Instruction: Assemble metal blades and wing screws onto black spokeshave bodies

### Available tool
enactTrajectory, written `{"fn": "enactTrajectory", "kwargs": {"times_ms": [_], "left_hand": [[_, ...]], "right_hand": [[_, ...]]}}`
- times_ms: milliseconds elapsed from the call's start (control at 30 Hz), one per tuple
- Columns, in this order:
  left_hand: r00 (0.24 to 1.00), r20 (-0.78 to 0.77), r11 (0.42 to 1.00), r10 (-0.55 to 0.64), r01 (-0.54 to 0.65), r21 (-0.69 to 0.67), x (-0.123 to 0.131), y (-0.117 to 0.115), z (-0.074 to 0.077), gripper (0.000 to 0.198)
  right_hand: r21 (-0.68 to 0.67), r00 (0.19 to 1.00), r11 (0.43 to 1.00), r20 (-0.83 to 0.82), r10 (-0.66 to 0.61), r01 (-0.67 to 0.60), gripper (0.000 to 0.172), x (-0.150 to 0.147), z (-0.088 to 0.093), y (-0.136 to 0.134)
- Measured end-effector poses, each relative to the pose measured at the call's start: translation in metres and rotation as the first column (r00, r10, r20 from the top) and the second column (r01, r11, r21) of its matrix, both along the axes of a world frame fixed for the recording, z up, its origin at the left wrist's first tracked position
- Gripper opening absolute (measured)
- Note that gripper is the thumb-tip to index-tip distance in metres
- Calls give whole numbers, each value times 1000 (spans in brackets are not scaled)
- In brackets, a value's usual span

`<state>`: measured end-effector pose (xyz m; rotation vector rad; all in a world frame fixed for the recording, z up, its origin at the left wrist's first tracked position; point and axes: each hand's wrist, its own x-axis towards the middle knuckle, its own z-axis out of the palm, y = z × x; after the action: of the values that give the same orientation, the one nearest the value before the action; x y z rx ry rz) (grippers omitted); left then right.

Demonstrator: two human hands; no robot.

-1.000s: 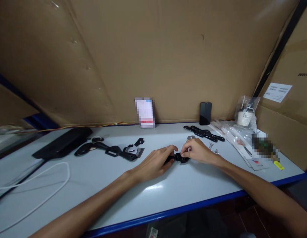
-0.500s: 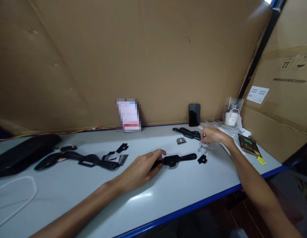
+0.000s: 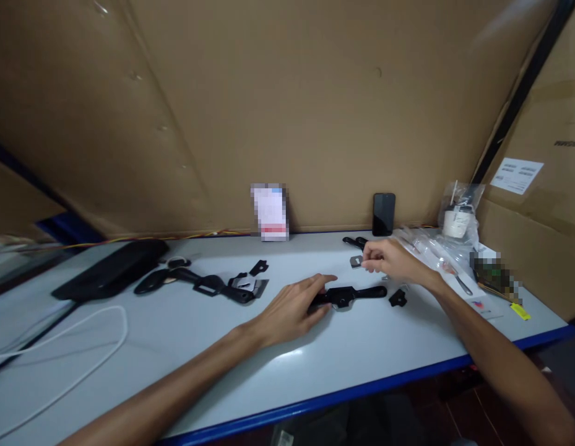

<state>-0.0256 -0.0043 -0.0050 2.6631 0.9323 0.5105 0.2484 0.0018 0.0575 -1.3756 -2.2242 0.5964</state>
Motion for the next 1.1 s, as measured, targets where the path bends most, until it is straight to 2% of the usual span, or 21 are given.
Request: {"fn": "enactTrajectory", "kwargs": {"times_ms": [67, 200, 300, 467, 633, 833, 933, 1100], "left_hand": [[999, -23, 999, 28, -28, 16, 2, -1, -2, 49], [997, -68, 997, 45, -41, 63, 4, -1, -4, 44], [995, -92, 996, 38, -31, 79, 4, 0, -5, 36], [995, -95, 996, 30, -22, 82, 3, 0, -4, 34], [999, -51, 997, 16, -12, 71, 2, 1, -6, 31], [999, -35, 997, 12, -10, 78, 3, 3, -8, 29], [999, -32, 998, 17, -14, 69, 3, 4, -8, 29], [998, -69, 998, 10, -5, 67, 3, 4, -6, 28]], "right_hand": [[-13, 992, 996, -90, 91, -92, 7, -15, -4, -8], [76, 987, 984, 11, 161, -162, 10, -38, -14, -18], [89, 988, 984, 26, 151, -153, 12, -45, -20, -21], [24, 994, 994, 26, 110, -111, 12, -51, -23, -23], [19, 993, 994, 62, 105, -106, 14, -54, -29, -23], [178, 971, 962, 154, 182, -208, 12, -54, -36, -26], [189, 941, 941, 249, 230, -280, 13, -54, -33, -29], [212, 940, 948, 296, 167, -235, 16, -57, -31, -33]]}}
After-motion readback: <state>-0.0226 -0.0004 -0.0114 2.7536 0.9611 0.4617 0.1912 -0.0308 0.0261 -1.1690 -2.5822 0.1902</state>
